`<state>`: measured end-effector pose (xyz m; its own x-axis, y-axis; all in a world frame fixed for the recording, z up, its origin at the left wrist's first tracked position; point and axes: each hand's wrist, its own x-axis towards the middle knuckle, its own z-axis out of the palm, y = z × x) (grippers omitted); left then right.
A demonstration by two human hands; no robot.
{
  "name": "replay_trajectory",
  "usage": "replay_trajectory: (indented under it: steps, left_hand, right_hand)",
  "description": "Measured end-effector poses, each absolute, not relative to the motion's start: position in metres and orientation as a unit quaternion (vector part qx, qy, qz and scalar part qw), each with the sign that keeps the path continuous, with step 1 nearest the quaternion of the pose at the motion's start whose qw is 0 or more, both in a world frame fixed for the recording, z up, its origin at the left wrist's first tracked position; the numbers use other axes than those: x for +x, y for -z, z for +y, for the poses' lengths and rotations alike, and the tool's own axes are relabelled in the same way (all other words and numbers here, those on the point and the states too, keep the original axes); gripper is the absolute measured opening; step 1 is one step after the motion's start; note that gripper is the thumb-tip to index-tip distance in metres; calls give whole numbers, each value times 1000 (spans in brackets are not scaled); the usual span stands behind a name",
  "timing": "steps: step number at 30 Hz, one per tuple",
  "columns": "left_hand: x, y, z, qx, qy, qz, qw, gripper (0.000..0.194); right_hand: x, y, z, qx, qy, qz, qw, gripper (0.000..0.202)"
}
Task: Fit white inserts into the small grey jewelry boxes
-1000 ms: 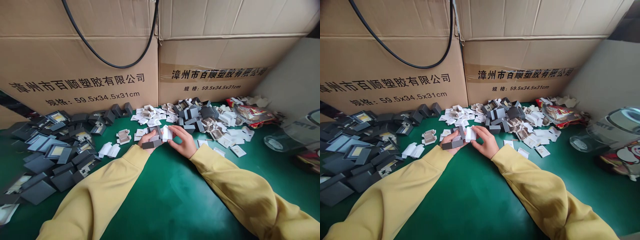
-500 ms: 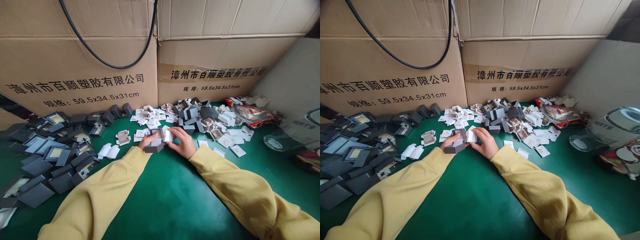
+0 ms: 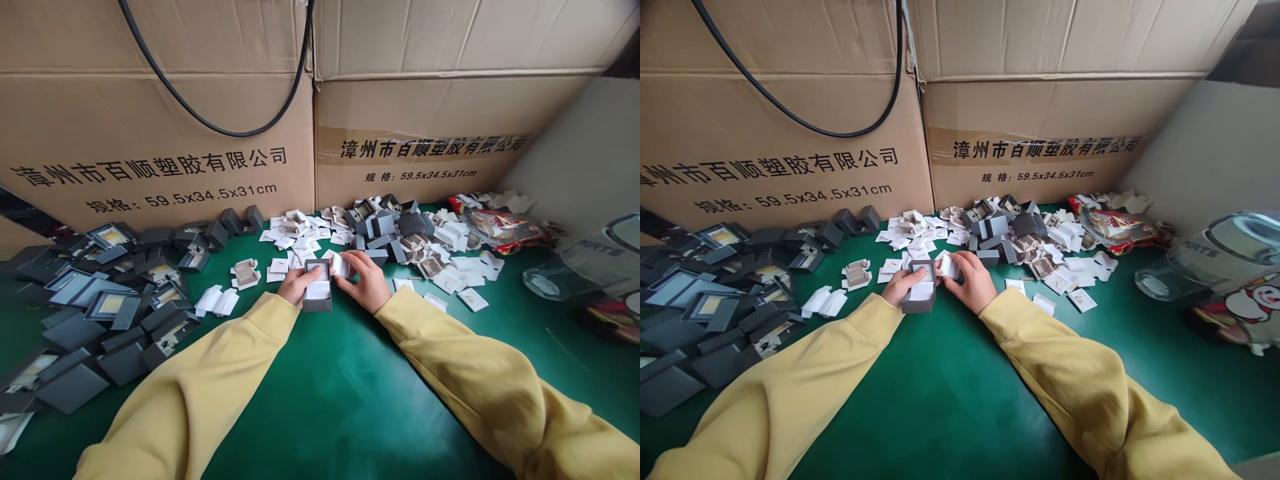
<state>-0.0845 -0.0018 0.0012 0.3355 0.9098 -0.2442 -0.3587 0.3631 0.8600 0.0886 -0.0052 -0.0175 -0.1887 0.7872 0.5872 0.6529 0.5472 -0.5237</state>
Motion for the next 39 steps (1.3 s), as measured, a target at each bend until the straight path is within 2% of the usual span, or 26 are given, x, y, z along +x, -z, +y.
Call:
replay_trajectory:
  steps: [10, 14, 17, 21, 29, 35, 39]
  left_hand:
    - [-88, 7, 1, 383, -410, 375, 738, 36]
    - [-81, 4, -2, 349, -474, 350, 728, 37]
    - [-77, 5, -2, 339, -544, 352, 683, 44]
    - [-77, 8, 0, 369, -561, 402, 622, 51]
    - [-84, 6, 1, 369, -518, 354, 686, 52]
    - [-85, 3, 0, 429, -504, 353, 662, 51]
    - [-85, 8, 2, 442, -508, 351, 650, 51]
  right_hand:
    - [90, 22, -4, -455, -83, -770, 440, 41]
    - [91, 21, -4, -468, -94, -765, 433, 40]
    - [90, 17, -4, -471, -128, -745, 455, 38]
    - [88, 14, -4, -473, -180, -709, 492, 36]
    - [88, 14, -4, -463, -270, -651, 538, 43]
    - [86, 17, -1, -395, -368, -631, 557, 43]
    - [84, 18, -3, -388, -389, -643, 533, 43]
